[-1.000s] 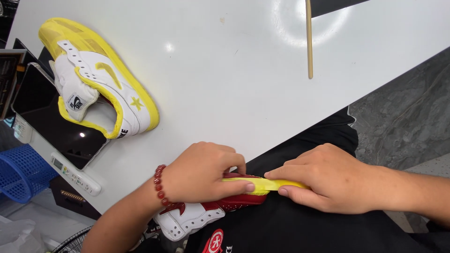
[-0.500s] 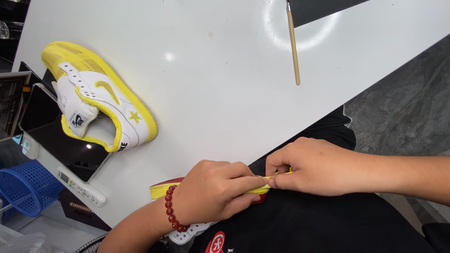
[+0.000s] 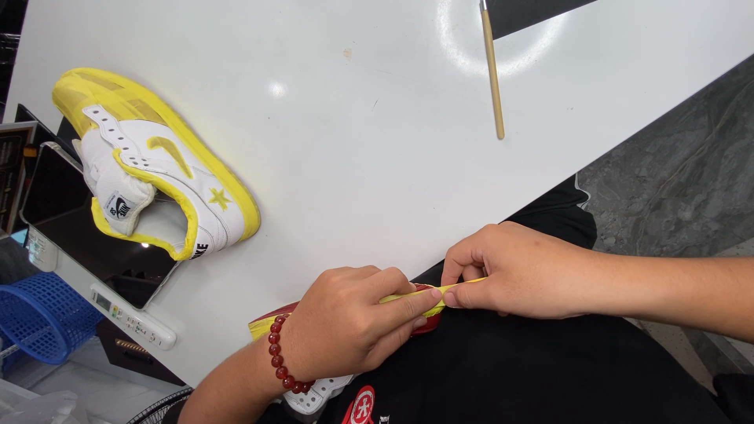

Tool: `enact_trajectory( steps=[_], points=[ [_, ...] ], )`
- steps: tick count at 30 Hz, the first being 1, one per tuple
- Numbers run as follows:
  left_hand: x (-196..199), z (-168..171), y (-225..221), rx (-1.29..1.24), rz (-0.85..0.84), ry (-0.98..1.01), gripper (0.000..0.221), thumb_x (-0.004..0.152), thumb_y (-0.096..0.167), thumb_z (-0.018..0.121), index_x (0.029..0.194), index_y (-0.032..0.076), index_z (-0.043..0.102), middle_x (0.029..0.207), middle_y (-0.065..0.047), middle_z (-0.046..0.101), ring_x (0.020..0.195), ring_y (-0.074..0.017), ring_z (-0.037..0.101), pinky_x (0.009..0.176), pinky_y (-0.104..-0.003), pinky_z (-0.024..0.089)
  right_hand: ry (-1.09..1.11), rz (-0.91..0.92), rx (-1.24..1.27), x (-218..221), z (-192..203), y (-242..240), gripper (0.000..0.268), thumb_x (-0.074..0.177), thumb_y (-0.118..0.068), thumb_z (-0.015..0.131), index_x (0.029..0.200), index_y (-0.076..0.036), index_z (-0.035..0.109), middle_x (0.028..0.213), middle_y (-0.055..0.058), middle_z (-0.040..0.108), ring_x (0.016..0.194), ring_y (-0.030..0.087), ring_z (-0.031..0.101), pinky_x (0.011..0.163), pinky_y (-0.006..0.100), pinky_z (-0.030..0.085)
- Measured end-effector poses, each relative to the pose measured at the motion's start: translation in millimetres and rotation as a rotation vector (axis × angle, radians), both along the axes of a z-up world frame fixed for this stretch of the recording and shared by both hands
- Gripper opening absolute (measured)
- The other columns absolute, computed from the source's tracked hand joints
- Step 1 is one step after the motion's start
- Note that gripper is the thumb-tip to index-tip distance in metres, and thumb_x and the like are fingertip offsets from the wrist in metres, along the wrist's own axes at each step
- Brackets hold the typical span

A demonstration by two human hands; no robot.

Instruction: The recorder is applying yellow masking tape to the sole and edges of a white and red sneaker to prepare it for painting or repair.

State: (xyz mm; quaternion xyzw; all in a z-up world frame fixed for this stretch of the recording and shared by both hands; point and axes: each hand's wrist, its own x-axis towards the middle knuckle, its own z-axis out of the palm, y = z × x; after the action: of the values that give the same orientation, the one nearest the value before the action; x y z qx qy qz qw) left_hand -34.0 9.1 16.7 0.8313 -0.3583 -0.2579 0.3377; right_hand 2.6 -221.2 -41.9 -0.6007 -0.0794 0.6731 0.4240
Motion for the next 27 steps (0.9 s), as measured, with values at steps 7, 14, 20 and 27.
enact_trajectory(
  steps=[7, 14, 20, 27],
  points=[
    [3.4, -0.2, 4.2, -0.025, 0.023, -0.003, 0.034, 0.085, 0.009, 0.079, 0.119, 0.006, 0.073, 0.089, -0.003, 0.066, 0.071, -0.0167, 0.066, 0.06, -0.031, 0.052, 0.031, 0.024, -0.045, 8.9, 0.9, 9.6, 0.025, 0.088, -0.036, 0.074, 0.092, -0.012, 0.078, 0.053, 0.0, 0.062, 0.046, 0.01, 0.058, 0.048, 0.028, 0.046],
    [4.7, -1.4, 0.6, 0.068, -0.024, 0.041, 0.038, 0.083, 0.011, 0.077, 0.12, 0.006, 0.072, 0.086, -0.005, 0.06, 0.069, -0.0198, 0.06, 0.059, -0.033, 0.05, -0.148, -0.004, -0.053, 2.0, 6.0, 9.0, 0.023, 0.085, -0.036, 0.076, 0.089, -0.014, 0.078, 0.06, 0.001, 0.068, 0.054, 0.015, 0.062, 0.053, 0.032, 0.047],
    [10.9, -5.5, -0.2, 0.089, -0.039, 0.091, 0.037, 0.084, 0.012, 0.076, 0.12, 0.007, 0.07, 0.09, -0.006, 0.06, 0.073, -0.0211, 0.061, 0.063, -0.034, 0.05, -0.445, -0.175, 0.046, -18.6, -1.0, 3.1, 0.018, 0.079, -0.031, 0.073, 0.087, -0.016, 0.078, 0.068, 0.003, 0.076, 0.06, 0.02, 0.073, 0.057, 0.034, 0.056],
    [9.1, -4.4, -0.3, 0.097, -0.042, 0.063, 0.035, 0.085, 0.012, 0.076, 0.119, 0.007, 0.07, 0.09, -0.006, 0.06, 0.073, -0.0213, 0.061, 0.062, -0.034, 0.05, -0.5, -0.261, 0.099, -29.8, -8.7, -2.7, 0.016, 0.079, -0.027, 0.074, 0.086, -0.014, 0.078, 0.067, 0.004, 0.076, 0.062, 0.02, 0.075, 0.059, 0.033, 0.057]
  ],
)
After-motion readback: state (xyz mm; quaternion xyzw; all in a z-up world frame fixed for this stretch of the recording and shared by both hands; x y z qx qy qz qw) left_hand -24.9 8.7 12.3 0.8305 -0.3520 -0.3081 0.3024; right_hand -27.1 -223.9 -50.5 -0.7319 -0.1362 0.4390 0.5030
